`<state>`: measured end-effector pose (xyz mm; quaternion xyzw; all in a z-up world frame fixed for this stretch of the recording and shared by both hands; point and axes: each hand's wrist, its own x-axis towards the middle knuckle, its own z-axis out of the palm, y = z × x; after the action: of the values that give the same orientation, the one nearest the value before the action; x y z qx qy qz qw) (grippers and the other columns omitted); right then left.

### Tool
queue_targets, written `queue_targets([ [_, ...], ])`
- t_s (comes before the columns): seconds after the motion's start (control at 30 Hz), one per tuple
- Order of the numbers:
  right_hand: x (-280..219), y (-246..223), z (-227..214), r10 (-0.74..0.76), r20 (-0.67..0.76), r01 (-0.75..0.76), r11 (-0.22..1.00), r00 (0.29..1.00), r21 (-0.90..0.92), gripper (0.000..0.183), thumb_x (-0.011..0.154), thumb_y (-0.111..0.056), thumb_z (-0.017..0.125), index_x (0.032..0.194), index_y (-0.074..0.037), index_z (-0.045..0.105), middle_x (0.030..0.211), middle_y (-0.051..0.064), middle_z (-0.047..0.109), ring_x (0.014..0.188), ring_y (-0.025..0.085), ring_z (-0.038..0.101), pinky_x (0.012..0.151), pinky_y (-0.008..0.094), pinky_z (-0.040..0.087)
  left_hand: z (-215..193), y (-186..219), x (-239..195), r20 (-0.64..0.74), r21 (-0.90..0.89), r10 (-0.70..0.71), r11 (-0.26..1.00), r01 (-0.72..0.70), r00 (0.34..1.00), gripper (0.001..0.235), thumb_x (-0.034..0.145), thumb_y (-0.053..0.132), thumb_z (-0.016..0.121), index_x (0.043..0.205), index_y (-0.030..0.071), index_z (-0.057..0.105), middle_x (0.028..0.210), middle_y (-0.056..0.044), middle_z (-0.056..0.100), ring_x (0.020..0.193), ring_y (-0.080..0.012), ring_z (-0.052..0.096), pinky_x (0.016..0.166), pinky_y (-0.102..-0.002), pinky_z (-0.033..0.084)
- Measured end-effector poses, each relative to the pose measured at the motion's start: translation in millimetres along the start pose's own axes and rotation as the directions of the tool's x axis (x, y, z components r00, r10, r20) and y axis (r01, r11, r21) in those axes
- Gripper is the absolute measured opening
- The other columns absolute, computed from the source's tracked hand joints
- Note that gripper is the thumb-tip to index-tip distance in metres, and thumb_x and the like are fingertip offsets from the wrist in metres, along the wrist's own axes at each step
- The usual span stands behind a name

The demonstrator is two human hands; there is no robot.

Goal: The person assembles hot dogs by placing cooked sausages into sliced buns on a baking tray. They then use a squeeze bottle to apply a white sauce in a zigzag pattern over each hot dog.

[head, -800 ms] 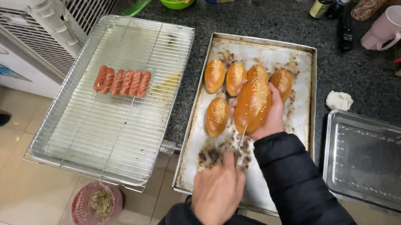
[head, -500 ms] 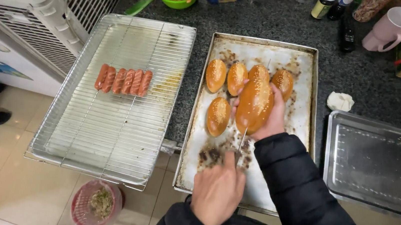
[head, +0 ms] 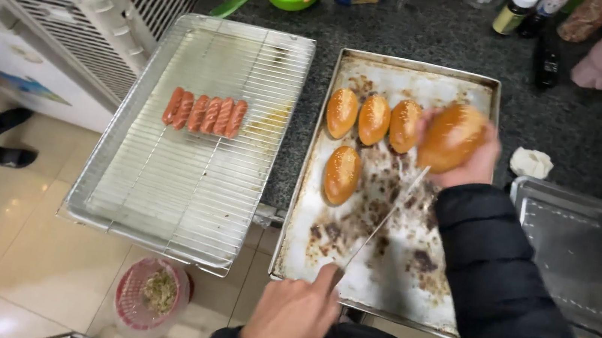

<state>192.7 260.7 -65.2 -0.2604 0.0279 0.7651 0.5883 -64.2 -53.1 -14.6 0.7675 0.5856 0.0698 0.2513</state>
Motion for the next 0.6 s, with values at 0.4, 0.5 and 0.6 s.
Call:
queue_targets([
  [0.4, -39.4, 15.8, -59.9, 0.012, -0.328, -0.087, 0.973, 0.944, -0.213, 0.062, 0.106, -0.067, 0.053, 0.148, -0.030, 0.079, 0.142, -0.001, 0.084, 0.125, 0.017, 0.080, 0.110, 0.035, 0.061, 50.9, -166.3, -70.3, -0.363, -0.206, -0.628, 0.774, 0.599, 0.688, 0.055, 0.112, 0.048, 0.052, 0.156, 0.015, 0.059, 0.130, -0.008, 0.070, 0.086, -0.0160, 0.083, 0.061, -0.040, 0.077],
  [0.5, -42.9, 28.3, -81.8, 0.118, -0.357, -0.200, 0.959, 0.926, -0.200, 0.059, 0.106, -0.068, 0.052, 0.143, -0.028, 0.072, 0.135, 0.000, 0.079, 0.121, 0.020, 0.075, 0.108, 0.043, 0.056, 58.8, -178.6, -68.8, -0.448, -0.224, -0.636, 0.760, 0.610, 0.629, 0.036, 0.115, 0.036, 0.057, 0.143, 0.013, 0.060, 0.130, -0.013, 0.068, 0.097, -0.0280, 0.084, 0.067, -0.050, 0.075],
  [0.6, -71.1, 48.2, -68.3, 0.146, -0.331, -0.240, 0.934, 0.932, -0.264, 0.069, 0.109, -0.072, 0.049, 0.157, -0.026, 0.067, 0.151, 0.002, 0.075, 0.134, 0.020, 0.073, 0.116, 0.043, 0.055, 76.2, -196.1, -66.3, -0.545, -0.178, -0.577, 0.788, 0.589, 0.608, 0.031, 0.113, 0.030, 0.063, 0.138, 0.012, 0.065, 0.125, -0.013, 0.065, 0.108, -0.0292, 0.071, 0.076, -0.048, 0.068],
])
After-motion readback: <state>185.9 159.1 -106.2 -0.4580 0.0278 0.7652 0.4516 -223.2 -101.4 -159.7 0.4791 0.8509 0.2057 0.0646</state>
